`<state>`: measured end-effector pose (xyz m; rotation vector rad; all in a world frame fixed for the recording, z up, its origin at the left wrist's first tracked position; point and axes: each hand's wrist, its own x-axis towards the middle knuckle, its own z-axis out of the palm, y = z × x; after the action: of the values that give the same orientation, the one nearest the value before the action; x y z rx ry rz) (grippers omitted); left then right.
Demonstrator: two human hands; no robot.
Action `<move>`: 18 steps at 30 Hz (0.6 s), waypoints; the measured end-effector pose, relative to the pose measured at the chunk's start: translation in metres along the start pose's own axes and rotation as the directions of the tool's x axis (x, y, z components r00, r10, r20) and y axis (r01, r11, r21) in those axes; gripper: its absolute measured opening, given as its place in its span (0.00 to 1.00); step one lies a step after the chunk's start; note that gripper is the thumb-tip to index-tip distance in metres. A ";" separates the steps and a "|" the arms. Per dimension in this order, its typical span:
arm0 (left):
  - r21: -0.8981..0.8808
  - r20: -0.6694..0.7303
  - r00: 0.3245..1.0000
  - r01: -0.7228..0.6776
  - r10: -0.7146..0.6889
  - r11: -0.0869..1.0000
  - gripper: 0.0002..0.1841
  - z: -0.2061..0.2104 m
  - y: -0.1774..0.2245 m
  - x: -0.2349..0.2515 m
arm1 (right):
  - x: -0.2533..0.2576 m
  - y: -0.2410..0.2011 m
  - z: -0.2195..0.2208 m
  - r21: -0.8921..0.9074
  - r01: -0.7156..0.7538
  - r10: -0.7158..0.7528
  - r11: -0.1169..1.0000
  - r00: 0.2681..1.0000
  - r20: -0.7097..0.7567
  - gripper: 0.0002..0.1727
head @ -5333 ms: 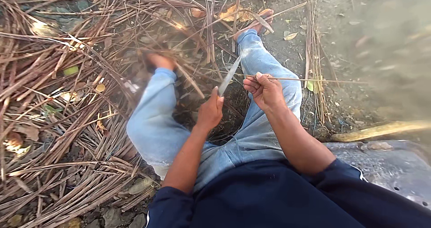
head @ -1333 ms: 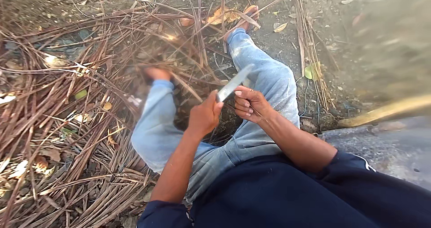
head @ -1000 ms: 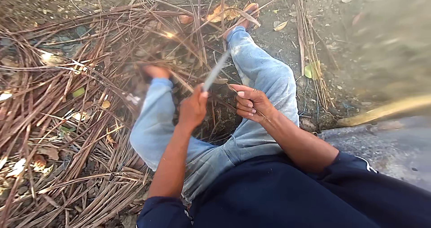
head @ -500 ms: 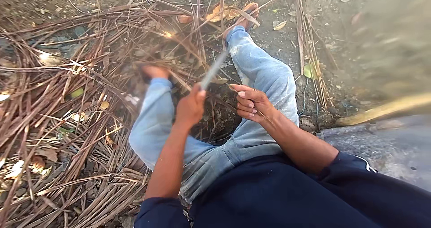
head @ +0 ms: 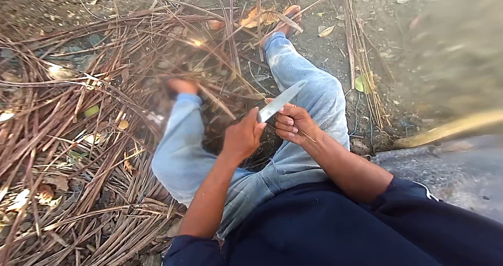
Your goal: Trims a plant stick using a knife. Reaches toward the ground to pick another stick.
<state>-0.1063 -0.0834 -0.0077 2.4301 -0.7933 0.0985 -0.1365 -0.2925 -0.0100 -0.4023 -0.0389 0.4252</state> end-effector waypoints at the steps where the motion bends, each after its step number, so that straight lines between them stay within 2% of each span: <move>1: -0.007 -0.012 0.999 0.040 -0.040 0.999 0.32 0.000 -0.005 0.001 | 0.000 0.000 0.002 -0.007 -0.005 0.005 1.000 1.000 -0.008 0.12; 3: -0.023 0.007 0.984 0.179 -0.179 0.984 0.34 -0.003 -0.017 0.003 | -0.002 0.001 0.002 -0.021 -0.008 0.008 1.000 1.000 -0.007 0.20; 4: -0.017 0.015 0.985 0.175 -0.175 0.984 0.34 -0.002 -0.017 0.002 | -0.002 0.000 0.001 -0.023 -0.014 0.014 1.000 1.000 -0.002 0.20; 7: 0.002 0.023 1.000 -0.017 0.017 1.000 0.33 0.000 -0.007 -0.005 | -0.003 -0.004 0.000 -0.027 -0.020 0.020 0.999 1.000 0.006 0.14; 8: -0.006 0.023 1.000 -0.002 0.002 1.000 0.33 -0.003 -0.009 -0.003 | -0.004 -0.006 0.001 -0.039 -0.026 0.027 0.999 1.000 0.010 0.13; 10: -0.005 0.021 0.994 0.103 -0.103 0.995 0.34 -0.008 -0.022 0.001 | -0.006 -0.005 0.001 -0.057 -0.036 0.036 0.998 0.999 0.016 0.20; 11: 0.011 0.012 0.995 0.098 -0.098 0.995 0.33 -0.008 -0.024 0.002 | -0.006 -0.004 0.001 -0.064 -0.037 0.038 0.997 0.999 0.014 0.21; 12: 0.018 0.011 0.999 0.048 -0.048 0.999 0.32 -0.008 -0.020 0.002 | -0.006 -0.004 0.001 -0.070 -0.035 0.036 0.997 0.999 0.012 0.18; 14: 0.028 -0.005 0.997 -0.081 0.081 0.996 0.32 -0.005 -0.010 0.001 | -0.006 -0.006 0.002 -0.086 -0.037 0.037 0.996 0.999 0.004 0.06; 15: 0.023 -0.016 0.997 -0.069 0.069 0.997 0.32 -0.008 -0.011 0.003 | -0.007 -0.007 0.002 -0.098 -0.038 0.039 0.994 0.999 0.009 0.07; 17: -0.027 -0.011 0.994 0.109 -0.109 0.994 0.31 -0.020 -0.026 0.014 | -0.009 -0.007 -0.001 -0.122 -0.046 0.050 0.991 0.998 0.033 0.21; 18: -0.056 -0.010 0.981 0.193 -0.194 0.980 0.31 -0.025 -0.035 0.020 | -0.011 -0.007 -0.002 -0.130 -0.055 0.060 0.990 0.997 0.040 0.23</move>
<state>-0.0676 -0.0570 0.0004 2.4367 -0.5414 0.0203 -0.1438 -0.3035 -0.0086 -0.5224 -0.0981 0.4901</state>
